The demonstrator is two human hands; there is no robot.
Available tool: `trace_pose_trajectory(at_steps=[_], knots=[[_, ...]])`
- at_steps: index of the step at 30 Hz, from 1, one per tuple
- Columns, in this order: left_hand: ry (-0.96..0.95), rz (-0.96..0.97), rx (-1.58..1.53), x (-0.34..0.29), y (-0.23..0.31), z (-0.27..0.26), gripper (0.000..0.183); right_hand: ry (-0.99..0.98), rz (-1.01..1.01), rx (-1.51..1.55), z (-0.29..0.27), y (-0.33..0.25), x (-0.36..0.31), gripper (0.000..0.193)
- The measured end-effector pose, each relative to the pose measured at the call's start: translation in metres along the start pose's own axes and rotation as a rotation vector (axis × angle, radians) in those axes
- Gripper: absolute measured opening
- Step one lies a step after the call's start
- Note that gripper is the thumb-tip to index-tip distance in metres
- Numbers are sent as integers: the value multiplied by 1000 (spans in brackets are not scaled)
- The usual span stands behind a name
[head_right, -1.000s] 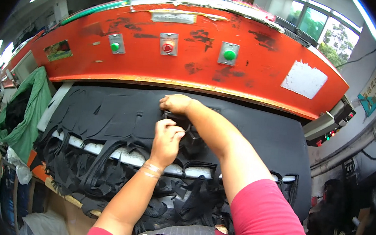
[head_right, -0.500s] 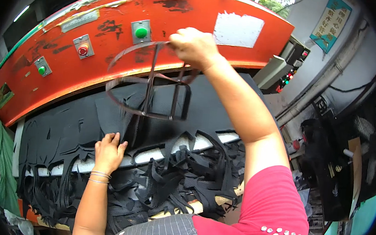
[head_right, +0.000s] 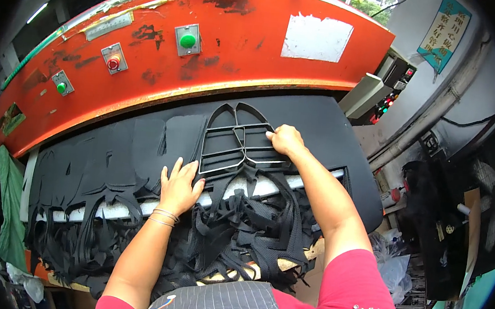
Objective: Cutting shoe components from fabric using a hydraulic press and a metal die.
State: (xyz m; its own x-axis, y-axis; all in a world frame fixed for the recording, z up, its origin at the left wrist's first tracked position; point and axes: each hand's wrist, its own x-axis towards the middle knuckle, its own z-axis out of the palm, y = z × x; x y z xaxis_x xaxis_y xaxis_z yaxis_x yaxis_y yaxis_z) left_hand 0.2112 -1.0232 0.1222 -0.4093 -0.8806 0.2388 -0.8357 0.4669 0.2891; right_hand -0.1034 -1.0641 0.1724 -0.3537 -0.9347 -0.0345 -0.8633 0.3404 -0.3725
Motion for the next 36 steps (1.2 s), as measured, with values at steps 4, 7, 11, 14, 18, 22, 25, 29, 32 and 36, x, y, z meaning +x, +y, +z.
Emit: trace_pose_trajectory(at_steps=[4,7,11,14,18,22,25,29,32,36], knots=[[-55,-19,-50,3,2,-9,59,-20,-2,-23,8,-2,16,44],[-48,-22,-60,4,6,-9,62,-39,15,-83,12,-4,17,45],[20,-50,-44,9,7,0,61,-18,-33,-54,10,-8,16,52],[30,-80,-43,11,3,1,57,-57,-338,61,8,9,7,54],[-3,-81,-44,15,6,1,56,-164,-536,197,11,62,-24,91],[-10,-92,-79,22,6,3,54,-69,-515,120,23,77,-29,92],[-30,-117,-74,21,9,4,54,-78,-539,142,23,80,-25,90],[-20,-110,-48,18,10,8,53,-73,-562,136,28,85,-24,87],[-4,-114,-25,20,10,10,52,-71,-568,135,30,84,-20,86],[22,-119,-26,15,5,8,53,-99,-561,147,31,72,-24,85]])
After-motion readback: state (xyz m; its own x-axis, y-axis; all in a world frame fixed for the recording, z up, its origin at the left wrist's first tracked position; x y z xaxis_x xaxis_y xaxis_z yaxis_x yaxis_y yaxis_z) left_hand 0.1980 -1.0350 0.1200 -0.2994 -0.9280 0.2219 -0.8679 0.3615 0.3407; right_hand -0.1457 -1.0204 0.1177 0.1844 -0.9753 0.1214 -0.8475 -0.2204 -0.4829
